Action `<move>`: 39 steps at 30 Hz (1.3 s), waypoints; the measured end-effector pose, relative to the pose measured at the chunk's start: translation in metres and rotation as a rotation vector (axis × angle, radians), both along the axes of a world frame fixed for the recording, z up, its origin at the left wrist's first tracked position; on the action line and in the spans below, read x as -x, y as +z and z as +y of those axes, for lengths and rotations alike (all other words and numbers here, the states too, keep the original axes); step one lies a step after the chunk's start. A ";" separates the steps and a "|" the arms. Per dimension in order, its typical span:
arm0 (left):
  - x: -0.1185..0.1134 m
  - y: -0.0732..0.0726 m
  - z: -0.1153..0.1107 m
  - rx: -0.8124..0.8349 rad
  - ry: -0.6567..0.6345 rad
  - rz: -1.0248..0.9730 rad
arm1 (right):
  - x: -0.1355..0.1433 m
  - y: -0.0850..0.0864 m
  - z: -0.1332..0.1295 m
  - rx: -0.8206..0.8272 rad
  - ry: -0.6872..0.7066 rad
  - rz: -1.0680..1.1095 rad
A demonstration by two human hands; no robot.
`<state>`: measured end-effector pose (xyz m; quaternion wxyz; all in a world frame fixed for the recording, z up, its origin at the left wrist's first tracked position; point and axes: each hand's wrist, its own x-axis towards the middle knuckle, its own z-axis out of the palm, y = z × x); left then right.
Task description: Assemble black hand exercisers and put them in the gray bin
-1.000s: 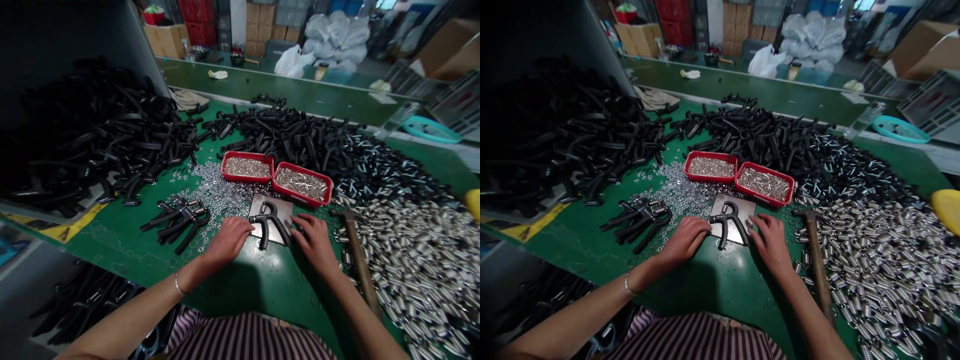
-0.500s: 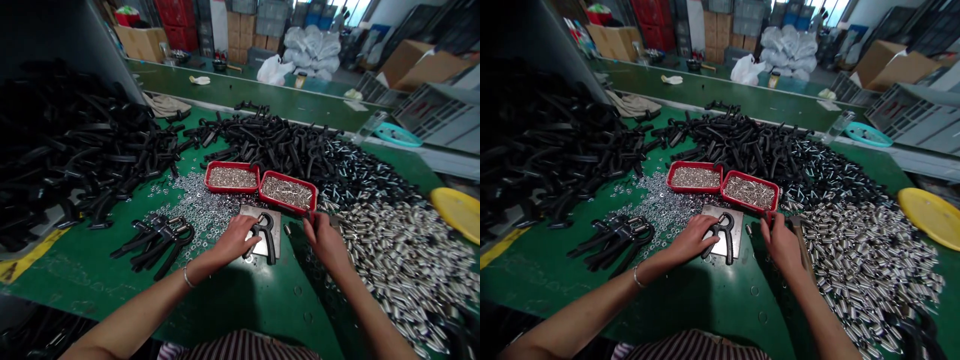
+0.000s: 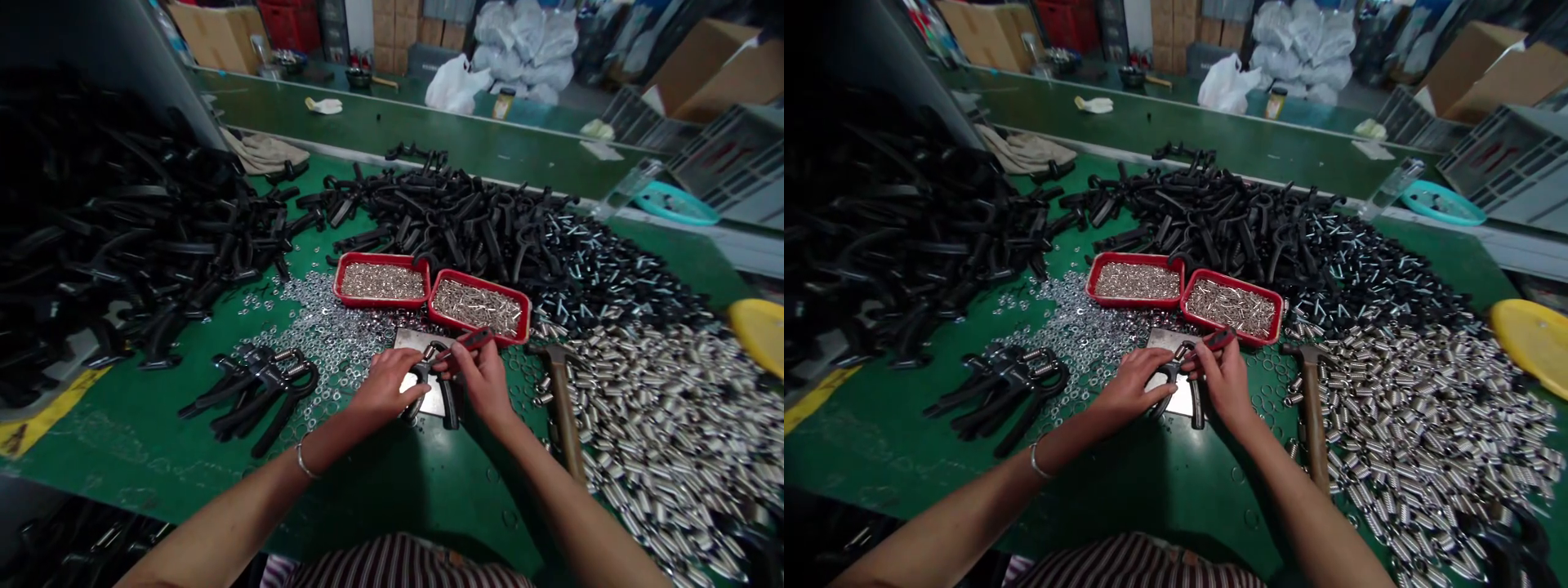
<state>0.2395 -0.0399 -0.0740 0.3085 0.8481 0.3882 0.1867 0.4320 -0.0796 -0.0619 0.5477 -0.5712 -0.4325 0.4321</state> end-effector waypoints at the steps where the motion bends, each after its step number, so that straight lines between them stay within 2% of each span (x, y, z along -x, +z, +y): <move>1: 0.000 -0.001 0.000 -0.002 -0.002 0.001 | -0.001 0.001 0.000 -0.001 -0.003 -0.011; 7: 0.001 -0.005 0.001 -0.006 -0.007 -0.003 | -0.001 0.003 -0.006 -0.001 -0.013 -0.117; 12: 0.000 -0.002 0.001 0.007 -0.015 0.005 | 0.007 0.007 -0.008 -0.011 0.012 -0.481; 14: 0.000 0.000 0.001 0.006 -0.026 0.012 | 0.009 0.011 -0.001 -0.003 0.018 -0.534; 16: -0.001 0.002 0.001 0.004 -0.026 0.019 | 0.009 0.017 0.011 0.025 0.061 -0.376; 19: -0.001 0.002 0.001 0.005 -0.016 0.021 | 0.005 0.021 0.027 0.058 0.148 -0.024; 21: -0.001 0.001 0.001 -0.003 -0.020 0.015 | 0.002 0.020 0.030 0.024 0.123 0.169; 23: -0.001 -0.001 0.001 -0.015 -0.020 0.008 | 0.002 0.015 0.026 -0.044 0.059 0.254; 25: 0.000 -0.002 0.001 -0.015 -0.011 0.006 | 0.002 0.009 0.015 -0.089 0.008 0.192; 30: 0.000 -0.001 0.000 -0.001 -0.002 0.017 | 0.004 -0.005 -0.005 -0.069 -0.064 -0.009; 39: -0.001 0.000 0.000 0.001 0.002 0.012 | 0.010 -0.002 -0.007 -0.046 -0.077 -0.133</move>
